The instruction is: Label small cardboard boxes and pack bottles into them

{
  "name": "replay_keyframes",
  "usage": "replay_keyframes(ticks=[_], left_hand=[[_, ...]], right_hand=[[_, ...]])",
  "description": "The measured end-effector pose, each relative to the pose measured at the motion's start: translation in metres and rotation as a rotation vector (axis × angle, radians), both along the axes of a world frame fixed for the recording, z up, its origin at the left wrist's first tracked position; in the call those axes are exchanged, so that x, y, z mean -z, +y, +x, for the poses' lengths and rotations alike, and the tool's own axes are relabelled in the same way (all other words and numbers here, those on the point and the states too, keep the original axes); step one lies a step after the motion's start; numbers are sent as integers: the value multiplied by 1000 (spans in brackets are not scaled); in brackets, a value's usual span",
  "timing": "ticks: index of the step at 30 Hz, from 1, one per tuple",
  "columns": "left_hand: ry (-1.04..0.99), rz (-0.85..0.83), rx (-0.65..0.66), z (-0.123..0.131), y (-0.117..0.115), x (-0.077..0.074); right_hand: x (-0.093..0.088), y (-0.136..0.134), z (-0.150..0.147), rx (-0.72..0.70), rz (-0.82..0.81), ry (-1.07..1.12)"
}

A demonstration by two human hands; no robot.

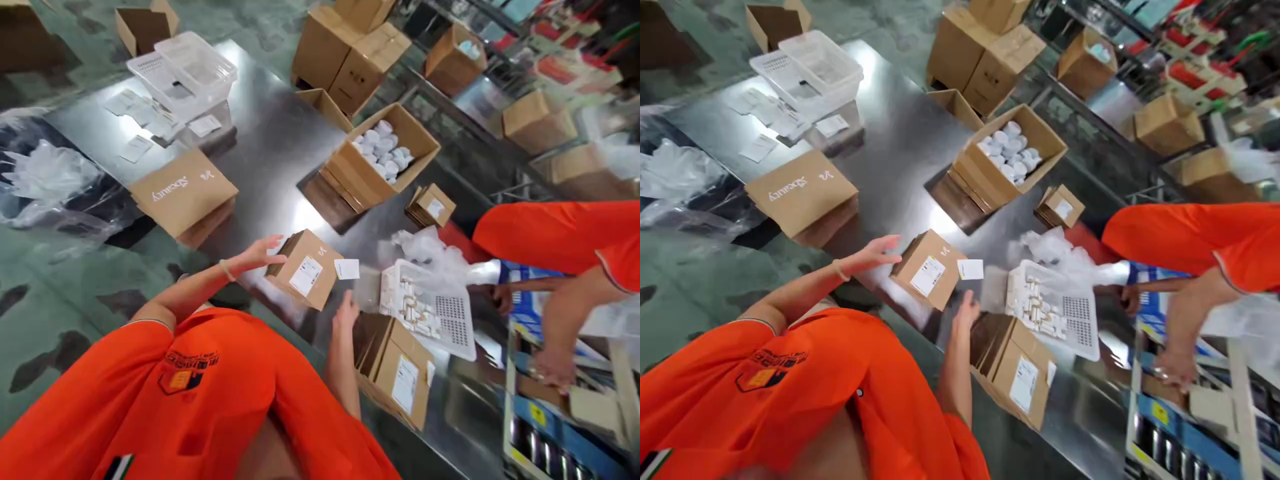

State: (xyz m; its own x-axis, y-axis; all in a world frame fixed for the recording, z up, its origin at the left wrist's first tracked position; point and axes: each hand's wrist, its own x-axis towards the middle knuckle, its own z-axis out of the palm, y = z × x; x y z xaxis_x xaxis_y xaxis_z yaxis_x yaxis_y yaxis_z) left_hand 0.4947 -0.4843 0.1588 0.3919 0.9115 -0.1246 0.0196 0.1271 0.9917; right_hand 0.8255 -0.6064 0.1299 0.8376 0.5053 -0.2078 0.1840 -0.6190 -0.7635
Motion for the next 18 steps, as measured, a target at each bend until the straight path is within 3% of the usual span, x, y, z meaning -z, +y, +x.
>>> replay_keyframes(ticks=[2,5,7,9,11,13,16,18], left_hand=[[32,209,-178,-82,17,-28],[266,446,-733,-236,69,-51],[460,290,-1057,-334,115,-45],[615,13,-1119,-409,160,-22],[715,-203,-1034,-456,202,10],[746,-282,-914,-480,238,43],[751,-257,-777,-489,282,82],[789,-212,-706,-489,302,100]], right_hand=[[-16,1,-8,147,106,-290],[-37,22,-50,94,320,-427],[-45,48,-93,13,494,-397],[-51,80,-143,-59,660,-327],[-56,112,-194,-133,758,-257],[-65,143,-243,-221,784,-200],[-84,188,-310,-384,751,-153],[-99,219,-351,-534,700,-147]])
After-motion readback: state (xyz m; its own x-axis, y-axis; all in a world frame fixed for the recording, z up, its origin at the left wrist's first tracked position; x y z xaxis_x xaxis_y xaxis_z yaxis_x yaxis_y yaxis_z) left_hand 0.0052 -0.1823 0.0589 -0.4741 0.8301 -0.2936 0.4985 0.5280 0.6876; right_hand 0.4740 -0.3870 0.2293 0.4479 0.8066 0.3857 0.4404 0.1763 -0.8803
